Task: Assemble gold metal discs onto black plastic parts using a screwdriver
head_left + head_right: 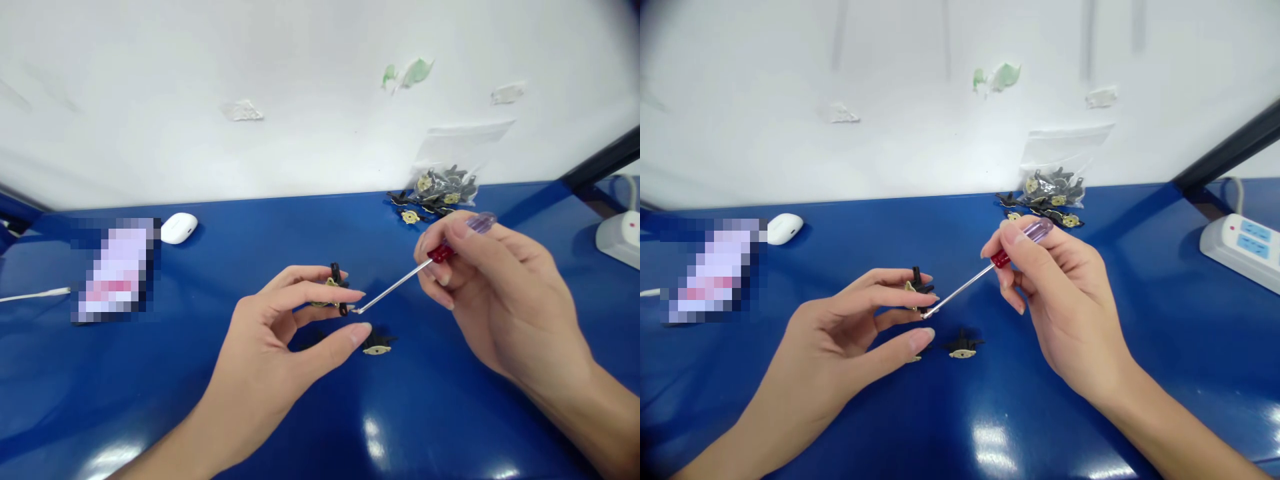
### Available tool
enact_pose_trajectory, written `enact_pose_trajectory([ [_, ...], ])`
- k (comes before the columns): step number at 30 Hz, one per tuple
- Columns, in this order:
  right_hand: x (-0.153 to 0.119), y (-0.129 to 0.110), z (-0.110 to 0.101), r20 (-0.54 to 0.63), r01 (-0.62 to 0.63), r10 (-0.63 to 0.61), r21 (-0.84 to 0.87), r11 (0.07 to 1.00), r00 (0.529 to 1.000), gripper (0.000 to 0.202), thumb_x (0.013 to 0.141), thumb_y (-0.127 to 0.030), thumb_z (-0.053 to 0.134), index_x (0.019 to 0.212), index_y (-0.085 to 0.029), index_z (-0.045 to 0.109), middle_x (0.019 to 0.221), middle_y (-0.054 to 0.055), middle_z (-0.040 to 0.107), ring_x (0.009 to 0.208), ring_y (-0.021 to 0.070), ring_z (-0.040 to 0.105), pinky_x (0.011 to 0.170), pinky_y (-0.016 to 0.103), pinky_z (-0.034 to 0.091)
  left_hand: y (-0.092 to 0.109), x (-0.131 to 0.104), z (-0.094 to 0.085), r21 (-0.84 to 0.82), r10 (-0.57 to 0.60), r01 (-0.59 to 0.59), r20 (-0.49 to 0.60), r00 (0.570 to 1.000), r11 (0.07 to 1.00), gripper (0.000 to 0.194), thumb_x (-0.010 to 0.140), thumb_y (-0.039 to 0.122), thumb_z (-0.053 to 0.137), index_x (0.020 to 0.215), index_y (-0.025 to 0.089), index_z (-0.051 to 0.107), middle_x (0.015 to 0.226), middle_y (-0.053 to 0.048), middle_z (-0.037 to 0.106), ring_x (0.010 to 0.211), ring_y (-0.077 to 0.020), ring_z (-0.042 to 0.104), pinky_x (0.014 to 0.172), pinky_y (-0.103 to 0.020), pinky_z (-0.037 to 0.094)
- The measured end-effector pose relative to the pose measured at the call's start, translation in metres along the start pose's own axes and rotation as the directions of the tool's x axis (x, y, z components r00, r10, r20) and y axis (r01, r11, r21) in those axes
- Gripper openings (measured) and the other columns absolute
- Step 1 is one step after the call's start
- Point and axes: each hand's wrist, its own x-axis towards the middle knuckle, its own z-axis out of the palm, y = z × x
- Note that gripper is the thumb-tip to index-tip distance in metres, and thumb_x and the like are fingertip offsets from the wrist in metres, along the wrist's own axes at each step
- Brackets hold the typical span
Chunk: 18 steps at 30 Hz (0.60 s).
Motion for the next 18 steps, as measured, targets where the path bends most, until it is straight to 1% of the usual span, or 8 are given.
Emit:
enact_pose_trajectory([
  [2,-0.0007,0.0014,0.0012,0.012,-0.011,0.011,-0.005,1.000,1.000,0.027,0.103,-0.044,0.084,0.082,-0.027,0.083,0.093,0.004,0.067,0.065,0.0131,0.051,0.049,0.030,0.039,0.0012,-0.0004,0.0012,0.080,0.054,-0.052,-0.020,0.998,0.995,0.016,0.086,0.024,0.101,0.098,0.034,0.098,0.122,-0.005,0.081,0.116,-0.0233,0.081,0.101,-0.027,0.072],
  [4,-0.0015,0.0025,0.0022,0.026,-0.011,0.011,-0.013,1.000,1.000,0.028,0.104,-0.045,0.084,0.081,-0.027,0.083,0.094,0.004,0.067,0.065,0.0135,0.051,0.050,0.031,0.040,0.0032,-0.0002,0.0012,0.159,0.087,-0.082,-0.029,0.996,0.984,0.010,0.088,0.023,0.100,0.090,0.033,0.097,0.114,-0.004,0.080,0.106,-0.0200,0.081,0.096,-0.024,0.071],
  [6,-0.0028,0.0027,0.0025,0.034,0.004,-0.003,-0.032,0.999,0.999,0.029,0.104,-0.046,0.083,0.082,-0.028,0.082,0.095,0.003,0.068,0.066,0.0138,0.051,0.051,0.032,0.040,0.0052,0.0000,0.0009,0.198,0.098,-0.091,-0.027,0.995,0.976,0.010,0.090,0.024,0.099,0.087,0.033,0.097,0.112,-0.003,0.080,0.098,-0.0177,0.080,0.094,-0.023,0.071],
  [8,-0.0043,0.0022,0.0020,0.031,0.036,-0.034,-0.066,0.997,0.999,0.027,0.105,-0.046,0.082,0.084,-0.029,0.082,0.095,0.003,0.068,0.066,0.0145,0.051,0.053,0.032,0.041,0.0063,-0.0001,0.0009,0.203,0.091,-0.084,-0.029,0.995,0.976,0.010,0.092,0.024,0.097,0.089,0.033,0.097,0.114,-0.003,0.080,0.096,-0.0172,0.079,0.094,-0.024,0.071],
  [10,-0.0054,0.0018,0.0008,0.025,0.084,-0.081,-0.114,0.990,0.996,0.025,0.106,-0.045,0.081,0.087,-0.029,0.083,0.094,0.004,0.069,0.067,0.0157,0.052,0.053,0.033,0.041,0.0062,-0.0005,0.0011,0.184,0.075,-0.068,-0.033,0.997,0.981,0.010,0.093,0.025,0.096,0.089,0.033,0.097,0.115,-0.003,0.080,0.099,-0.0178,0.080,0.089,-0.022,0.071],
  [14,-0.0058,0.0032,-0.0011,0.032,0.184,-0.181,-0.198,0.963,0.983,0.023,0.107,-0.042,0.080,0.088,-0.029,0.083,0.089,0.005,0.071,0.066,0.0176,0.054,0.053,0.035,0.041,0.0042,-0.0015,0.0012,0.141,0.039,-0.034,-0.037,0.999,0.989,0.006,0.093,0.027,0.097,0.088,0.032,0.096,0.117,-0.005,0.078,0.103,-0.0204,0.081,0.073,-0.020,0.069],
  [16,-0.0062,0.0045,-0.0015,0.040,0.245,-0.243,-0.223,0.943,0.969,0.024,0.108,-0.039,0.079,0.087,-0.028,0.082,0.088,0.005,0.072,0.065,0.0176,0.056,0.052,0.035,0.041,0.0037,-0.0017,0.0010,0.160,0.045,-0.037,-0.050,0.998,0.986,0.006,0.092,0.027,0.097,0.089,0.032,0.096,0.118,-0.005,0.077,0.103,-0.0209,0.081,0.075,-0.022,0.069],
  [18,-0.0076,0.0052,-0.0012,0.056,0.331,-0.328,-0.243,0.912,0.943,0.025,0.109,-0.034,0.078,0.086,-0.026,0.082,0.085,0.004,0.072,0.064,0.0168,0.057,0.052,0.036,0.041,0.0038,-0.0017,0.0008,0.205,0.064,-0.051,-0.058,0.996,0.977,0.007,0.092,0.026,0.098,0.089,0.032,0.096,0.118,-0.005,0.078,0.105,-0.0204,0.080,0.082,-0.023,0.068],
])
